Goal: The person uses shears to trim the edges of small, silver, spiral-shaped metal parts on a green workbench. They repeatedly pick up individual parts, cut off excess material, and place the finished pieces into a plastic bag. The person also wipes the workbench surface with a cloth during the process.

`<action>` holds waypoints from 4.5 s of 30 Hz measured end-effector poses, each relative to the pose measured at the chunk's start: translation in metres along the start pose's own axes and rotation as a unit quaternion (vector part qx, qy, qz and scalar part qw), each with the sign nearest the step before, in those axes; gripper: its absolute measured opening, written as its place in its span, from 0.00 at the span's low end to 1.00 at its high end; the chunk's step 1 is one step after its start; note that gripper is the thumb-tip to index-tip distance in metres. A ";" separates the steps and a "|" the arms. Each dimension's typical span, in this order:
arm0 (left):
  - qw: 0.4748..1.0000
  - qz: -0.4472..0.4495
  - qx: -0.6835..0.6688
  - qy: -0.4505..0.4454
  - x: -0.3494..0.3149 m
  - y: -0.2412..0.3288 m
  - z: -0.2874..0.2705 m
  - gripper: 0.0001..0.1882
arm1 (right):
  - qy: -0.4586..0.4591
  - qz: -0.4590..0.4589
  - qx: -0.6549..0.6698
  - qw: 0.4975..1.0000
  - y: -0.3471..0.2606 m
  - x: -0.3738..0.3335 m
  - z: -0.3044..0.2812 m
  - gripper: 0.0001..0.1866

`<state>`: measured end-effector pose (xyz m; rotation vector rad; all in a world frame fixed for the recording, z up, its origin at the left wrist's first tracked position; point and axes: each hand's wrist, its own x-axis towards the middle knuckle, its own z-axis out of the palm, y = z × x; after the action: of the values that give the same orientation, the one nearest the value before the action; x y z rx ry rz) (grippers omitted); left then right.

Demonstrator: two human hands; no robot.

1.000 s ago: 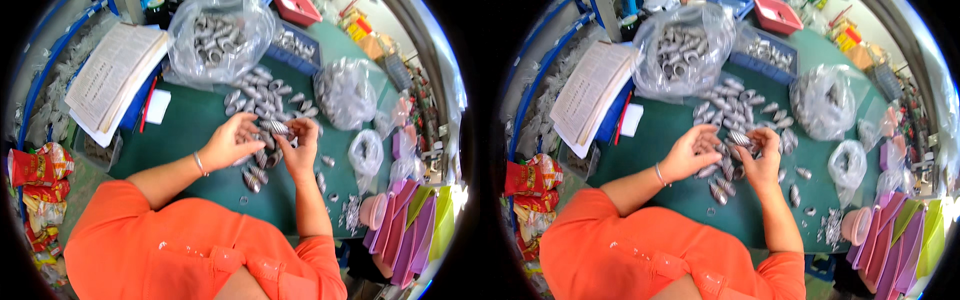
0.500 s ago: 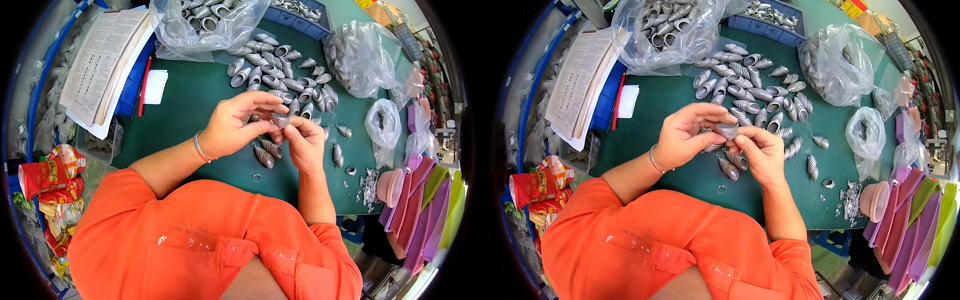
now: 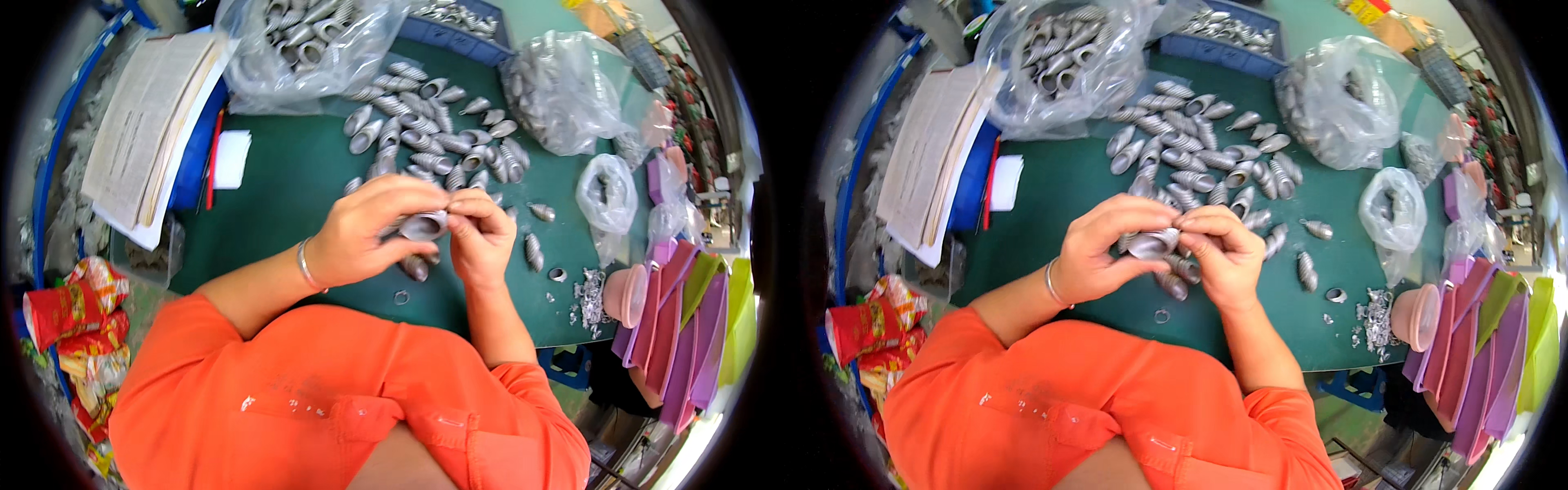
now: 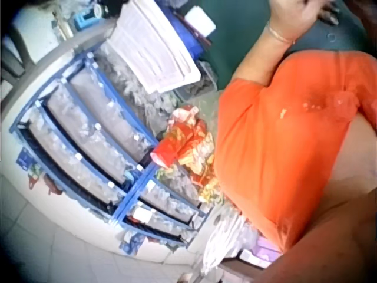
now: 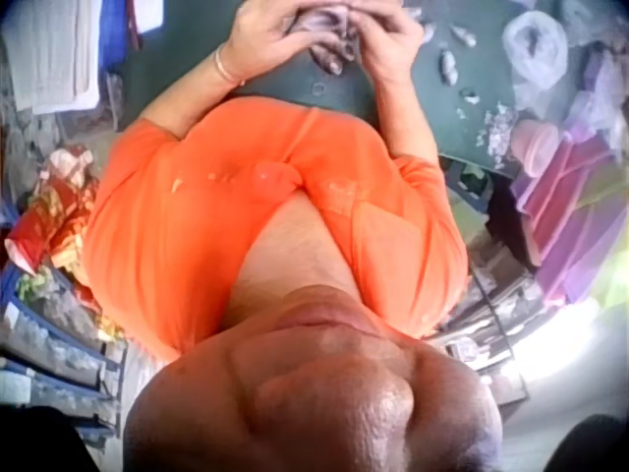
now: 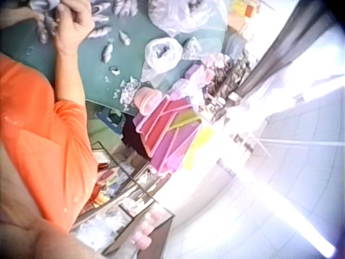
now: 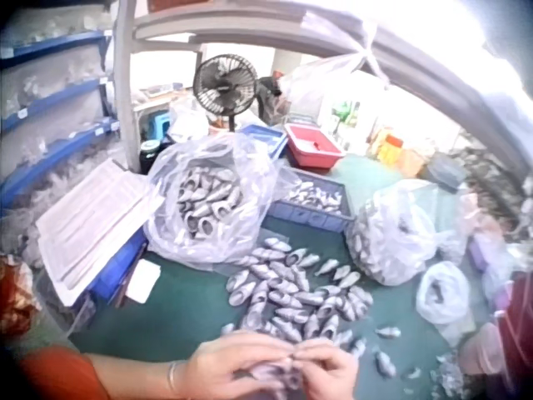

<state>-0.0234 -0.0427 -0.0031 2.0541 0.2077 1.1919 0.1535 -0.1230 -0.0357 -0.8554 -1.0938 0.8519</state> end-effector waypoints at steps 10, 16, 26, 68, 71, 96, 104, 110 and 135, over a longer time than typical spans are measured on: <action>0.986 -0.152 0.056 -0.039 -0.012 -0.015 0.003 0.19 | 0.161 -0.499 -0.562 0.640 -0.093 0.090 -0.042 0.08; 0.945 -0.197 0.226 -0.132 -0.030 -0.019 0.007 0.28 | 0.186 -0.323 -0.621 0.689 -0.091 0.157 -0.091 0.07; 0.933 -0.244 0.205 -0.168 -0.044 -0.032 0.008 0.50 | -0.229 -0.120 -0.631 0.731 0.049 0.056 -0.023 0.23; 0.898 -0.219 0.301 -0.235 -0.054 -0.033 0.013 0.53 | 0.035 -0.100 -0.438 0.893 0.018 0.124 -0.066 0.12; 0.897 -0.221 0.300 -0.239 -0.054 -0.034 0.013 0.52 | 0.085 -0.253 -0.349 0.898 -0.005 0.131 -0.045 0.13; 0.950 -0.269 0.127 -0.092 -0.033 -0.085 -0.025 0.52 | -0.202 -0.034 -0.603 0.771 0.007 0.056 -0.072 0.32; 0.959 -0.162 0.126 -0.196 -0.013 -0.064 0.005 0.53 | -0.295 0.028 -0.618 0.728 -0.002 0.005 -0.059 0.62; 0.968 -0.241 -0.068 -0.013 -0.012 -0.094 0.037 0.29 | -0.212 0.014 -0.585 0.782 0.018 0.013 -0.046 0.55; 0.810 -0.278 -0.400 0.325 0.030 -0.037 0.051 0.18 | 0.179 -0.031 -0.099 0.978 0.019 0.037 0.052 0.20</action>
<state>0.0414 -0.0287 -0.0222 0.7227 0.4913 1.2498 0.1092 -0.0742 -0.0266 -1.0882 -0.8902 0.5153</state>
